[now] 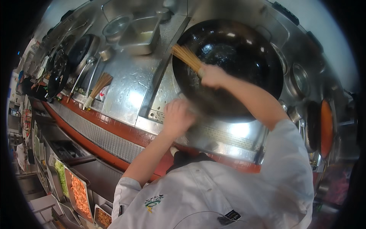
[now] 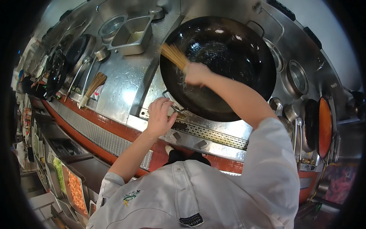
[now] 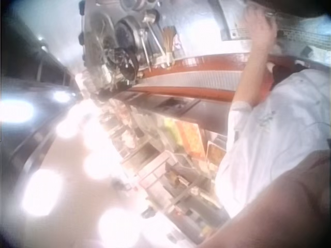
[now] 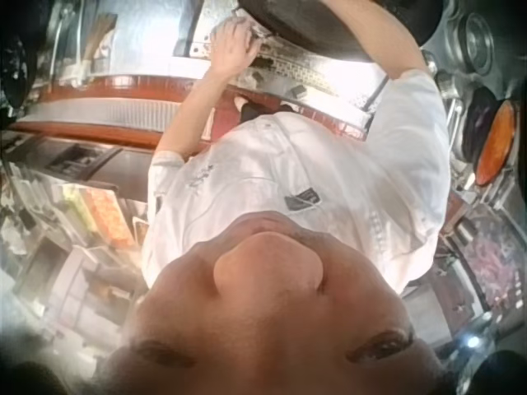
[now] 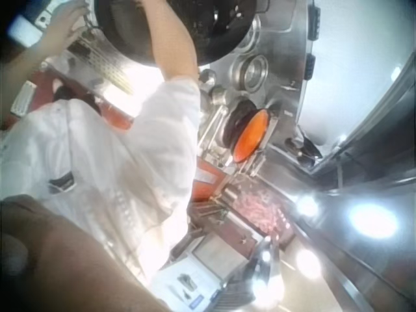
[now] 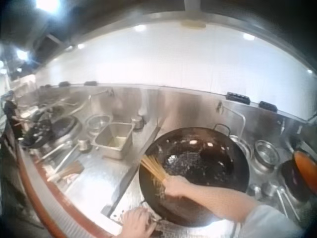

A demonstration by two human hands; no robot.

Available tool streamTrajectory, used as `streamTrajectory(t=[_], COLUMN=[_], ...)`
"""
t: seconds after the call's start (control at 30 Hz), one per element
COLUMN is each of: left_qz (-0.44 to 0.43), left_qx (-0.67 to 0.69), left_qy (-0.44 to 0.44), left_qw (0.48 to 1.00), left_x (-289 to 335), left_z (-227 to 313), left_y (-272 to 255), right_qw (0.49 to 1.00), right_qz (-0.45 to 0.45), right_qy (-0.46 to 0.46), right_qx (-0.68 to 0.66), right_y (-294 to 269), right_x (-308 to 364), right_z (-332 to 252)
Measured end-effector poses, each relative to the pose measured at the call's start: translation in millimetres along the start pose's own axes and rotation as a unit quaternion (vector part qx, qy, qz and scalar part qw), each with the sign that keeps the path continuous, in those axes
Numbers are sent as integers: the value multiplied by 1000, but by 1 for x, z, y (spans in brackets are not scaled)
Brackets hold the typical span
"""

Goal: The person stirs a large pot of orange soup with a ladle, adds a white powder from a container, and continues stirring. The person also briefly handles a small plastic container and a ladle.

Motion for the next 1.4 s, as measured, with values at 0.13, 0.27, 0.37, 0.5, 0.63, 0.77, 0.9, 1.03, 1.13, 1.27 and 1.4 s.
streamTrajectory(t=[0.13, 0.27, 0.37, 0.5, 0.63, 0.77, 0.9, 1.03, 1.13, 1.27, 1.4], left_qz=[-46, -100, -96, -113, -150, -213, -253, -285, -272, -256, -276], left_qx=[-12, -4, -9, -9, -15, -38, -52, 6, 59, 68, 74], left_qy=[48, 98, 122, 123, 139, 122, 153, 206, 159, 166, 163], left_qw=[998, 990, 988, 986, 979, 969, 954, 936, 947, 950, 944], left_x=[-23, -33, -39, -38, -41, -44, -29, -9, -13, -14, -8], left_z=[9, 10, 11, 10, 9, 13, 58, 128, 137, 136, 135], left_y=[12, 18, 20, 26, 31, 37, 19, 14, 9, 3, 16], right_qw=[996, 997, 994, 992, 998, 975, 989, 999, 991, 989, 993], right_qz=[69, -39, -33, 27, -20, 159, 89, -31, 45, 3, -88], right_qy=[58, 52, 98, 124, 53, 153, 120, -11, 126, 146, 45], right_qx=[-1, -33, -15, 6, 0, -14, 4, -20, 24, -17, 62], right_y=[-38, 17, -13, -18, 36, -46, -4, 37, -35, -1, 63], right_x=[-31, 4, -24, -29, -5, -61, -35, 2, -40, -29, 56], right_z=[10, -4, 12, 22, 6, 49, 25, -11, 31, 37, 14])
Point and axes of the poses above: each hand's wrist, its own x-axis away from the middle knuckle, its own y-axis out of the palm, z = x × y, the point moved 10 cm from there along -x, towards the middle knuckle, and after that the axes turned 3 degrees about -x, right-handed, at the moved point
